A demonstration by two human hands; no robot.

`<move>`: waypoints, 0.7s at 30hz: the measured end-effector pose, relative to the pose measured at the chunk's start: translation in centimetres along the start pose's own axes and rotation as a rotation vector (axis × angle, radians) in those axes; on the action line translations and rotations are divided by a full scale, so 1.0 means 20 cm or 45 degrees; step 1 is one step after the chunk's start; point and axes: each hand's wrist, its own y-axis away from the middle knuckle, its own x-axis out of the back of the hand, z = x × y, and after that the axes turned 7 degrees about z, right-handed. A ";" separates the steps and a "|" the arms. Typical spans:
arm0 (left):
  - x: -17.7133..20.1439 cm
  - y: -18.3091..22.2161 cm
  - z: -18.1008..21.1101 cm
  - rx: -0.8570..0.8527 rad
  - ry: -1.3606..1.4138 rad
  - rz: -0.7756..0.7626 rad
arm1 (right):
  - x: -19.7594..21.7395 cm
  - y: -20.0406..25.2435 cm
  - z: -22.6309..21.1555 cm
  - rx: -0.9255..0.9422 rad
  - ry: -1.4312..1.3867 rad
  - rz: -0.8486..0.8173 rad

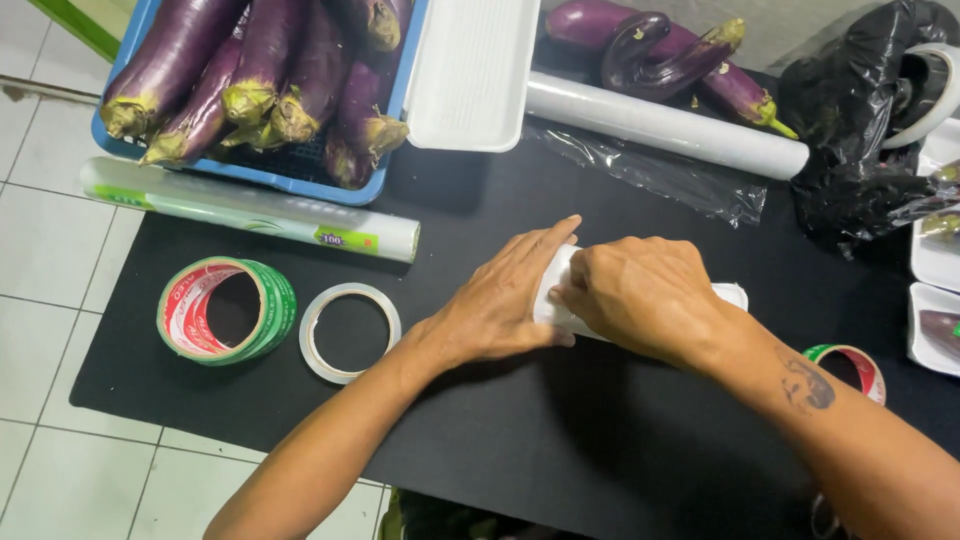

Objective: The person wraps an eggplant in plastic film, places it on a tray, and applies a decorative green tape around the tray by hand using scissors.

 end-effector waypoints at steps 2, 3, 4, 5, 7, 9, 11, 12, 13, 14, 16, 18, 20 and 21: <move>-0.01 -0.01 0.01 0.005 -0.023 -0.009 | 0.08 0.04 0.02 -0.068 0.045 -0.013; -0.01 -0.01 0.02 0.010 -0.052 -0.022 | 0.11 0.06 0.03 -0.135 0.083 -0.023; -0.02 -0.01 0.00 0.012 -0.053 -0.027 | 0.11 0.06 0.09 -0.136 0.078 -0.025; -0.03 -0.01 -0.01 -0.011 -0.091 -0.034 | 0.10 0.07 0.14 -0.269 0.036 -0.132; -0.04 -0.02 -0.02 -0.036 -0.136 -0.047 | 0.11 0.13 0.26 -0.404 -0.015 -0.233; -0.04 -0.04 0.00 -0.014 -0.098 -0.075 | 0.11 0.23 0.38 -0.471 0.042 -0.189; 0.03 -0.07 0.03 -0.011 -0.103 -0.160 | 0.04 0.31 0.57 -0.533 -0.086 -0.086; 0.05 -0.10 0.05 0.005 -0.100 -0.230 | 0.00 0.36 0.67 -0.582 -0.199 0.011; 0.06 -0.13 0.11 -0.012 -0.093 -0.249 | -0.12 0.38 0.87 -0.607 -0.206 0.011; 0.07 -0.16 0.16 -0.027 -0.080 -0.149 | -0.24 0.41 1.07 -0.537 -0.450 0.444; 0.01 -0.28 0.23 -0.066 -0.063 -0.076 | -0.39 0.42 1.37 -0.510 -0.695 0.909; -0.12 -0.40 0.27 -0.233 -0.305 0.161 | -0.45 0.41 1.55 -0.386 -0.913 1.479; -0.33 -0.61 0.36 -0.299 -0.341 0.127 | -0.38 0.36 1.60 -0.468 -1.061 1.453; -0.43 -0.69 0.40 -0.324 -0.378 0.100 | -0.35 0.32 1.62 -0.528 -1.223 1.384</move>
